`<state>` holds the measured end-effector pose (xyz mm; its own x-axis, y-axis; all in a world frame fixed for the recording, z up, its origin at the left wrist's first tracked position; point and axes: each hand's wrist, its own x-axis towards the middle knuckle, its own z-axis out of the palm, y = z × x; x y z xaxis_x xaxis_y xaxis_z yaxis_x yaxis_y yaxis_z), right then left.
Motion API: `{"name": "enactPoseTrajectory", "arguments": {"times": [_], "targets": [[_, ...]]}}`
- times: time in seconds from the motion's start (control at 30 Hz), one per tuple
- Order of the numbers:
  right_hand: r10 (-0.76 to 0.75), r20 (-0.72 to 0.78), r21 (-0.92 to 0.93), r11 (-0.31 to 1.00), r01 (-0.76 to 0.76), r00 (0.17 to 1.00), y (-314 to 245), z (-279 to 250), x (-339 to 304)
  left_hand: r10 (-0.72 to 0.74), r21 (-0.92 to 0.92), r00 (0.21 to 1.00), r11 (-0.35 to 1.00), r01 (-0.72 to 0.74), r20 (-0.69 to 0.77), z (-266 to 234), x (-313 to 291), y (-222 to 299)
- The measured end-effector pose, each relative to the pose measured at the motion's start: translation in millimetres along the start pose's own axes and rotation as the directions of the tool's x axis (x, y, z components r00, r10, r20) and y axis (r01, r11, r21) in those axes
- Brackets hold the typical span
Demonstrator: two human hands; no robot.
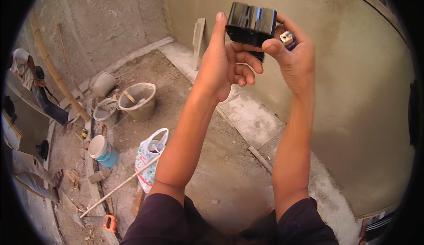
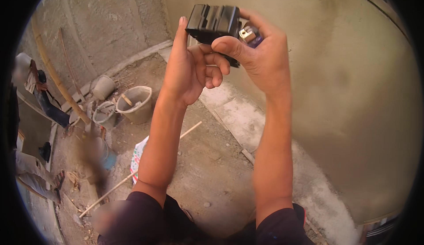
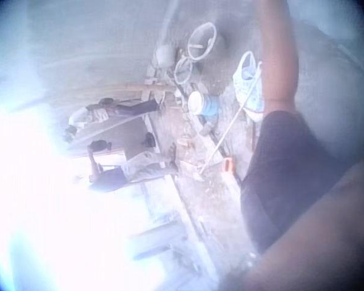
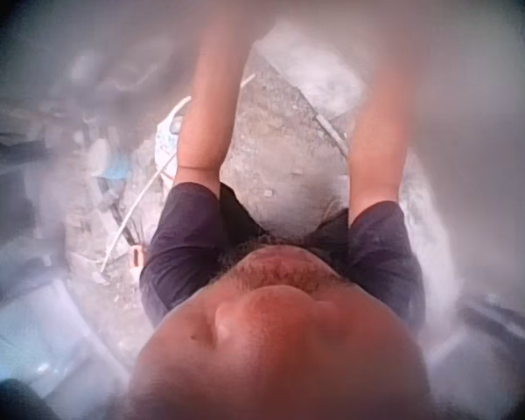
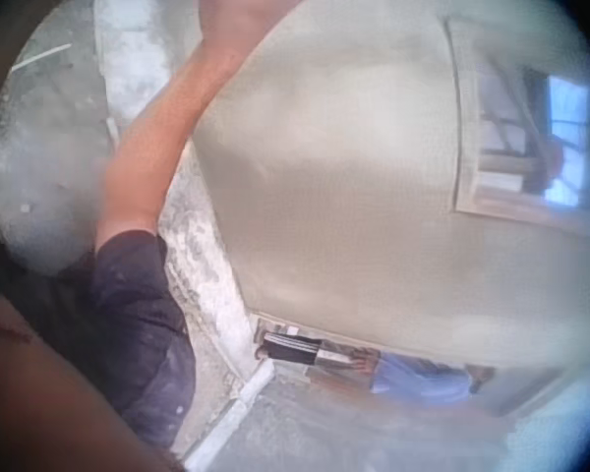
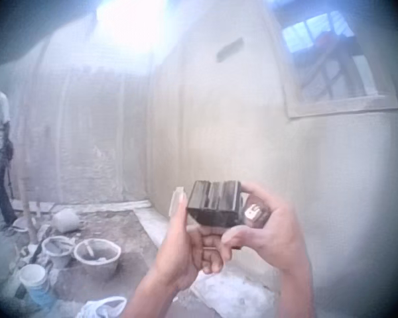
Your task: The person assembles electrical junction boxes by joining them with a short section of conduit, using a lighter to heat the plastic components and then fitting them together by hand.
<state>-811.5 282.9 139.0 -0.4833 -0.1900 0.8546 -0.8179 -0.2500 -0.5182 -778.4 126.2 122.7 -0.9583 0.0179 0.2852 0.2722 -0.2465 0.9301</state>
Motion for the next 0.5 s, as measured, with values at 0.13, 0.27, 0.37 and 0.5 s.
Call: {"name": "enactPoseTrajectory", "arguments": {"times": [0.13, 0.27, 0.37, 0.5], "targets": [[0.055, 0.062, -0.290, 0.956, -0.034, 0.997, -21.9, -15.2, 4.9, -0.028, -0.142, 0.977, 0.988, 0.059, 0.213, -2.3, 4.8, -8.2], [0.117, -0.035, -0.348, 0.930, -0.122, 0.993, -7.8, -33.3, 4.0, -0.071, 0.361, 0.993, 0.932, 0.033, 0.095, -15.2, 1.1, -11.4], [0.312, 0.081, -0.487, 0.841, -0.236, 0.947, -5.0, -41.1, 8.3, 0.044, 0.633, 0.999, 0.773, -0.054, 0.032, -45.9, 0.3, 2.7], [0.435, 0.181, -0.607, 0.755, -0.248, 0.882, 9.5, -48.7, 6.2, 0.226, 0.626, 0.953, 0.719, -0.304, 0.203, -53.5, -4.0, -7.2]]}}
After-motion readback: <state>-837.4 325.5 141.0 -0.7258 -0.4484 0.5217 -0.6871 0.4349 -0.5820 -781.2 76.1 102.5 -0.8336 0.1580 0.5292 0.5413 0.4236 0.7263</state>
